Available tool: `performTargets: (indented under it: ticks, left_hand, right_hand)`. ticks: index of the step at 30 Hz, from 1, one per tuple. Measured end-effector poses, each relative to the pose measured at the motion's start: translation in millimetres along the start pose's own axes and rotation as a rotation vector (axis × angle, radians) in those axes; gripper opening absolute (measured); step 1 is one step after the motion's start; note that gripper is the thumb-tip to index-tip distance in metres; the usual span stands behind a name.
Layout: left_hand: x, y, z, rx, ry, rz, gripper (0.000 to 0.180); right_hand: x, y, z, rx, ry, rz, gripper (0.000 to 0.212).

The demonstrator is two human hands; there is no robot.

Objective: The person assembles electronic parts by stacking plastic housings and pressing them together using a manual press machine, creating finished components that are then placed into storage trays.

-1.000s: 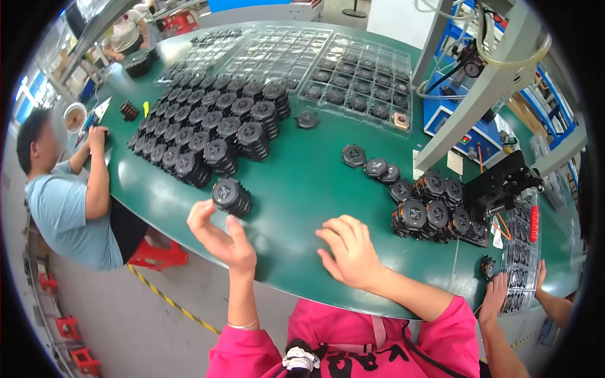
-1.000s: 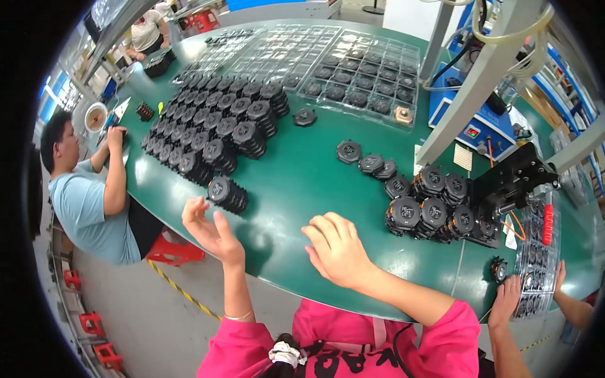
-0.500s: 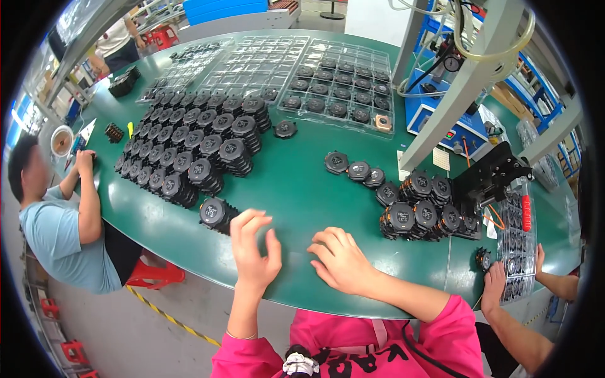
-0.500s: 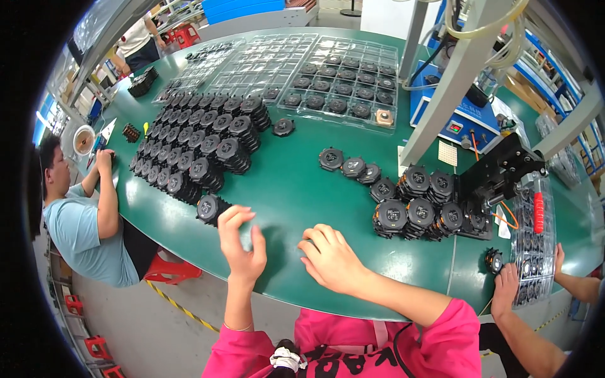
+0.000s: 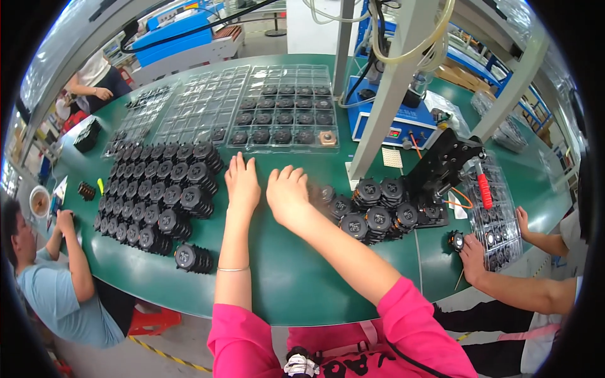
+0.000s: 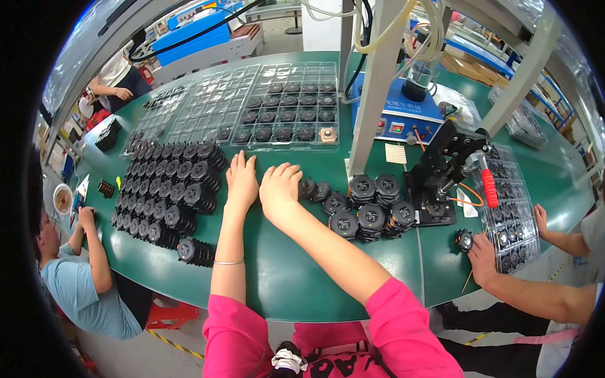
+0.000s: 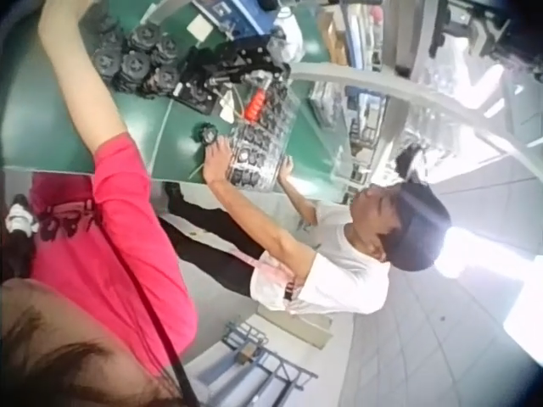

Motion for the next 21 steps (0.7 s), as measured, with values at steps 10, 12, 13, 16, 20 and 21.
performTargets:
  ticks: [10, 12, 13, 16, 20, 21]
  left_hand:
    - [31, 25, -17, 0.209, -0.174, -0.028, 0.039]
    - [40, 30, -29, 0.227, -0.226, -0.077, 0.037]
    - [47, 27, -30, 0.281, -0.202, -0.071, 0.038]
    - [54, 21, -38, 0.364, -0.169, -0.028, 0.041]
    - [70, 32, -78, 0.253, -0.199, -0.089, 0.046]
    - [79, 33, -85, 0.353, -0.185, -0.067, 0.046]
  right_hand:
    - [-4, 40, -16, -0.209, 0.238, -0.051, 0.033]
    - [-27, 44, -30, -0.113, 0.453, 0.204, 0.027]
    - [-36, 33, -33, -0.16, 0.368, 0.279, 0.027]
    - [-31, 13, -46, -0.071, 0.493, 0.29, 0.033]
    - [-27, -14, -58, -0.067, 0.497, 0.162, 0.038]
    - [-27, -14, -56, -0.061, 0.5, 0.163, 0.038]
Point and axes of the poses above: each hand's wrist, its own x-axis away from the middle knuckle, its own y-axis out of the back of the hand, z = x × y, the point moved 3 cm from there along -x, towards the middle knuckle, and after that the axes turned 9 degrees about x, right-handed, at the moved point
